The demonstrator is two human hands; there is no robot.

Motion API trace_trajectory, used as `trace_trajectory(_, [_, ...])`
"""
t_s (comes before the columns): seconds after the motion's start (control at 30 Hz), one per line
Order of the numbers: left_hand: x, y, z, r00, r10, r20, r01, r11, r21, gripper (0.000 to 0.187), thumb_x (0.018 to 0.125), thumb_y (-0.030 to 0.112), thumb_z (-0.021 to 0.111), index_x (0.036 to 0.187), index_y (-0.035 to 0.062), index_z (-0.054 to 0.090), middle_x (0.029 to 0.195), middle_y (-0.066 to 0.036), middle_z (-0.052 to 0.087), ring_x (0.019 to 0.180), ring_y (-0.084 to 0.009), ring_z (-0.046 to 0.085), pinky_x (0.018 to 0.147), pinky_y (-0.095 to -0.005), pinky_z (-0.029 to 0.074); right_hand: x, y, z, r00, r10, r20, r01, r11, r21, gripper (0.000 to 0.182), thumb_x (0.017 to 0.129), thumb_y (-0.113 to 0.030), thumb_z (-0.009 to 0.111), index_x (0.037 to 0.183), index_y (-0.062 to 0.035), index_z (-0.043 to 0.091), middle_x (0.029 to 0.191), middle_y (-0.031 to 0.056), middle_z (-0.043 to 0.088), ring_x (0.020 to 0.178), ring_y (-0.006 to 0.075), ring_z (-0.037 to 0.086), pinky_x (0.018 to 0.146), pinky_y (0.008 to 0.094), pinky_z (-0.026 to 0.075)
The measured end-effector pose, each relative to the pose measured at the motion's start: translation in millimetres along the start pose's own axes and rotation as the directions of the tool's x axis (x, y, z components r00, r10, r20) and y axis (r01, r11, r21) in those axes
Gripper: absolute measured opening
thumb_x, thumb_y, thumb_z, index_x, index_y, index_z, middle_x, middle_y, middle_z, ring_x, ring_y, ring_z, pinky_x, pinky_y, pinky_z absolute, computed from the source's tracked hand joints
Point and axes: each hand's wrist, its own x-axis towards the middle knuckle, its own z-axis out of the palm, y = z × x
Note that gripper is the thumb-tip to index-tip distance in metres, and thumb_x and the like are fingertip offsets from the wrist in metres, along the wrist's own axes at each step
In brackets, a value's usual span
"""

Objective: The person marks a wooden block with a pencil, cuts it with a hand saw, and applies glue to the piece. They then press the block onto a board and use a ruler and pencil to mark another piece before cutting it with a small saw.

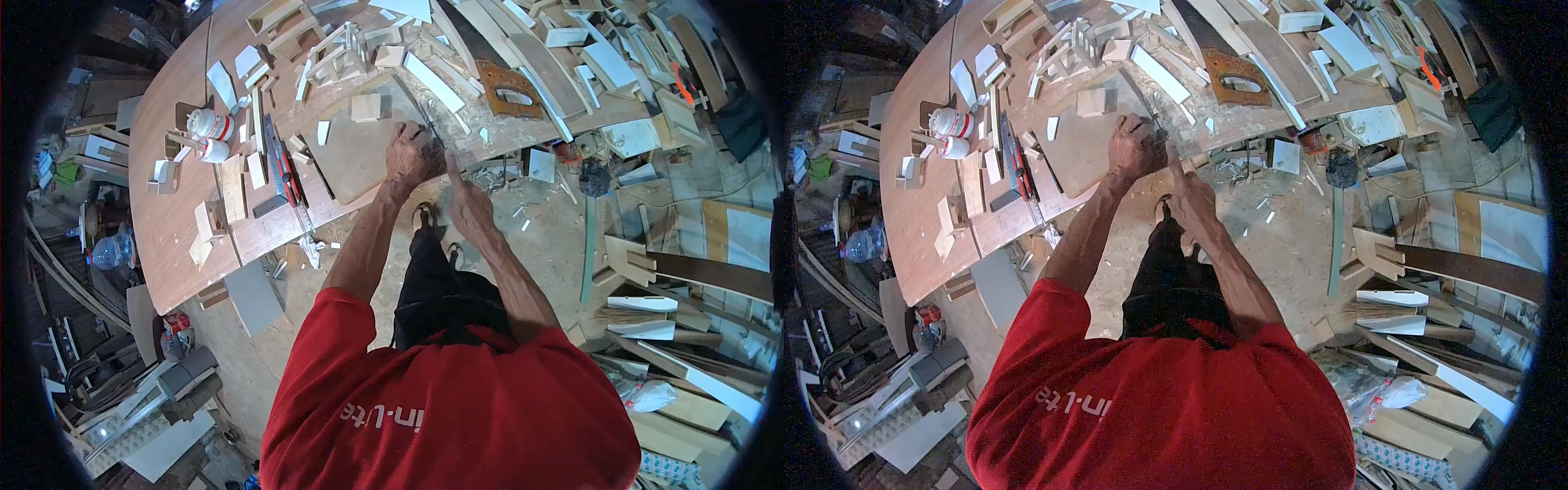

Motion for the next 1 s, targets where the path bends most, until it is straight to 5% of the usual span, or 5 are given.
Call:
trace_trajectory(0.27, [-1, 1, -3, 1.000, -0.026, 0.001, 0.026, 0.998, -0.056, 0.027, 0.062, 0.020, 0.075, 0.084, 0.0071, 0.067, 0.087, -0.010, 0.056, 0.088, -0.0314, 0.053, 0.078, -0.0405, 0.048, -22, 2, -2, 0.999, 0.044, 0.021, -0.044, 0.999, -0.003, 0.090, 0.079, 0.000, 0.060, 0.152, -0.0154, 0.009, 0.079, 0.0240, 0.060, 0.070, 0.0392, 0.061, 0.062, 0.0480, 0.048])
trace_trajectory(0.47, [3, 9, -9, 0.999, -0.054, 0.004, 0.054, 0.996, -0.069, 0.029, 0.060, 0.023, 0.076, 0.082, 0.0067, 0.066, 0.085, -0.009, 0.055, 0.088, -0.0312, 0.052, 0.076, -0.0410, 0.048, -8, 3, -5, 0.992, -0.109, -0.069, 0.106, 0.993, -0.041, 0.090, 0.078, 0.000, 0.059, 0.152, -0.0151, 0.010, 0.076, 0.0246, 0.060, 0.067, 0.0399, 0.061, 0.061, 0.0473, 0.048])
trace_trajectory(0.63, [3, 5, -7, 1.000, -0.025, 0.006, 0.025, 1.000, -0.005, 0.030, 0.059, 0.026, 0.077, 0.080, 0.0083, 0.066, 0.083, -0.009, 0.053, 0.085, -0.0308, 0.051, 0.074, -0.0409, 0.048, -8, -16, -23, 0.993, 0.073, 0.092, -0.070, 0.997, -0.034, 0.089, 0.078, 0.002, 0.058, 0.152, -0.0138, 0.011, 0.071, 0.0218, 0.060, 0.066, 0.0375, 0.061, 0.060, 0.0471, 0.048])
trace_trajectory(0.73, [4, 7, -11, 0.999, -0.022, 0.030, 0.024, 0.998, -0.051, 0.030, 0.058, 0.025, 0.077, 0.080, 0.0085, 0.066, 0.083, -0.009, 0.053, 0.085, -0.0309, 0.050, 0.073, -0.0406, 0.048, 14, -14, -16, 0.999, -0.045, 0.008, 0.046, 0.998, -0.051, 0.088, 0.079, 0.001, 0.058, 0.152, -0.0116, 0.011, 0.069, 0.0216, 0.060, 0.064, 0.0373, 0.061, 0.058, 0.0469, 0.047])
trace_trajectory(1.0, [2, 8, -10, 1.000, -0.013, -0.007, 0.012, 0.998, -0.065, 0.029, 0.061, 0.023, 0.079, 0.082, 0.0098, 0.064, 0.082, -0.008, 0.050, 0.082, -0.0304, 0.050, 0.071, -0.0411, 0.046, 8, -22, -28, 0.994, 0.047, 0.095, -0.039, 0.995, -0.088, 0.085, 0.080, 0.000, 0.057, 0.152, -0.0099, 0.012, 0.066, 0.0226, 0.059, 0.061, 0.0386, 0.060, 0.057, 0.0469, 0.046])
